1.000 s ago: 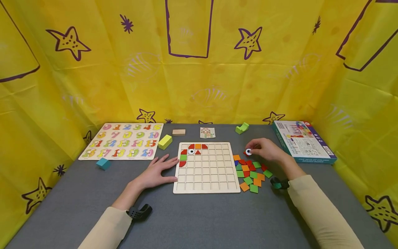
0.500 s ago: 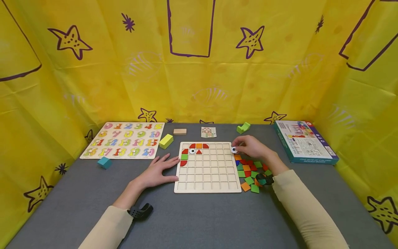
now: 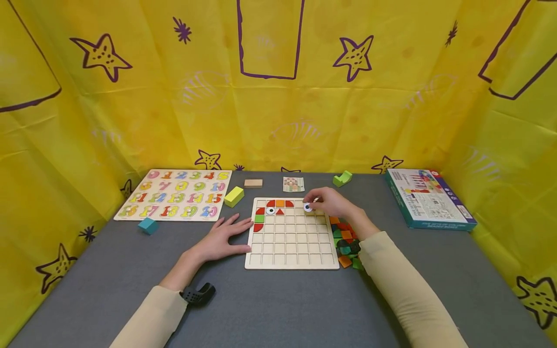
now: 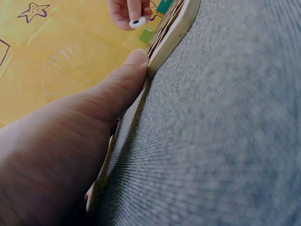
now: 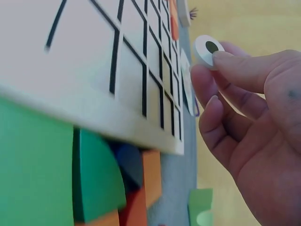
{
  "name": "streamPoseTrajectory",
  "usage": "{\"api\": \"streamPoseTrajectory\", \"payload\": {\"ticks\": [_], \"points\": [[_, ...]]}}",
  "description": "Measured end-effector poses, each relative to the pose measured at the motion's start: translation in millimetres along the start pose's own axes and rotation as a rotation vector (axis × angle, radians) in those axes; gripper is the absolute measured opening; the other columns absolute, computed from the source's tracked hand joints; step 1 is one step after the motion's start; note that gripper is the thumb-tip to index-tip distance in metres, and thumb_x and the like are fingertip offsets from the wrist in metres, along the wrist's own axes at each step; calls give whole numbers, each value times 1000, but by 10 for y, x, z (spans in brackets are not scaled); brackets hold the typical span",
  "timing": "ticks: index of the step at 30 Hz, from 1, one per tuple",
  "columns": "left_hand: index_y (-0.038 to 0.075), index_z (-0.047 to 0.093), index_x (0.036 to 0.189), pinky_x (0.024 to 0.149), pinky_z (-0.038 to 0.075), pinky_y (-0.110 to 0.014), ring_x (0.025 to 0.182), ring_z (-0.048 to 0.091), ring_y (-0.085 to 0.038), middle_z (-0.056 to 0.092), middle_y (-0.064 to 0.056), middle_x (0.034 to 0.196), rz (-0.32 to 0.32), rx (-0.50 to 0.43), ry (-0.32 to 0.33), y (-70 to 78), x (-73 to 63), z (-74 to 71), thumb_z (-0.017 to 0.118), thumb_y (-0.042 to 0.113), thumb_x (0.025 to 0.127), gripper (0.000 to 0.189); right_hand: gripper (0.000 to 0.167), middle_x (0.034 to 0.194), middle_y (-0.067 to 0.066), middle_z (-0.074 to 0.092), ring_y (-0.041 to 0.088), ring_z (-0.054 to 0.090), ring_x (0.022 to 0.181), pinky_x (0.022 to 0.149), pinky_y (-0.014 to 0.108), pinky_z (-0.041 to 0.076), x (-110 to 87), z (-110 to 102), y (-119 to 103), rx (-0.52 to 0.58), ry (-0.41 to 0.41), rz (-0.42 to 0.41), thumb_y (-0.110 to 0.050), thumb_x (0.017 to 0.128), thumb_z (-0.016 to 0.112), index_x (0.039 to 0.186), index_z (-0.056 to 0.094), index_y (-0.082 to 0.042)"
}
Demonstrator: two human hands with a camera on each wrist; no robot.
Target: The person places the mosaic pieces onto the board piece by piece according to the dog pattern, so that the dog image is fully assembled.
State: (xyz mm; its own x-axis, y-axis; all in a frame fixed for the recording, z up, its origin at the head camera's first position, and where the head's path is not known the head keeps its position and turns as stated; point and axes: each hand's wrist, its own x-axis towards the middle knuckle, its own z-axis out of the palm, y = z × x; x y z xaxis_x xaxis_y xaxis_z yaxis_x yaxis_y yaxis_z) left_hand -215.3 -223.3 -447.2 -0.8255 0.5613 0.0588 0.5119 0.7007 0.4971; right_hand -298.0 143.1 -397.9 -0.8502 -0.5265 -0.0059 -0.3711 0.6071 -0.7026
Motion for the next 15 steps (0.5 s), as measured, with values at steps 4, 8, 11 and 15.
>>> {"api": "streamPoseTrajectory", "payload": {"ticks": [4, 8, 11, 15], "points": [[14, 45, 154, 115, 4, -66, 150, 17, -40, 39, -2, 159, 0, -2, -2, 6, 3, -1, 70, 58, 90, 82, 15, 105, 8, 69, 24, 63, 87, 82, 36, 53, 74, 62, -23, 11, 4, 4, -6, 99, 65, 112, 72, -3], [15, 45, 154, 115, 3, -66, 151, 17, -39, 40, -2, 158, -4, -9, -3, 8, 4, 1, 70, 58, 89, 82, 16, 107, 7, 68, 22, 64, 87, 81, 36, 53, 137, 117, -48, 5, -6, 8, -7, 99, 64, 114, 72, -4], [15, 45, 154, 115, 3, -65, 151, 17, -39, 40, -2, 158, -9, -17, -3, 14, 4, -2, 70, 58, 89, 82, 17, 107, 7, 69, 22, 63, 88, 82, 36, 52, 181, 153, -67, -5, -14, 2, -7, 100, 64, 114, 72, -4], [16, 45, 154, 115, 3, -65, 151, 16, -39, 40, -1, 158, -12, -16, -5, 14, 7, -3, 70, 57, 89, 81, 17, 108, 6, 70, 23, 60, 93, 84, 37, 51, 235, 202, -103, -17, -15, -13, -7, 99, 64, 113, 73, -4]]}}
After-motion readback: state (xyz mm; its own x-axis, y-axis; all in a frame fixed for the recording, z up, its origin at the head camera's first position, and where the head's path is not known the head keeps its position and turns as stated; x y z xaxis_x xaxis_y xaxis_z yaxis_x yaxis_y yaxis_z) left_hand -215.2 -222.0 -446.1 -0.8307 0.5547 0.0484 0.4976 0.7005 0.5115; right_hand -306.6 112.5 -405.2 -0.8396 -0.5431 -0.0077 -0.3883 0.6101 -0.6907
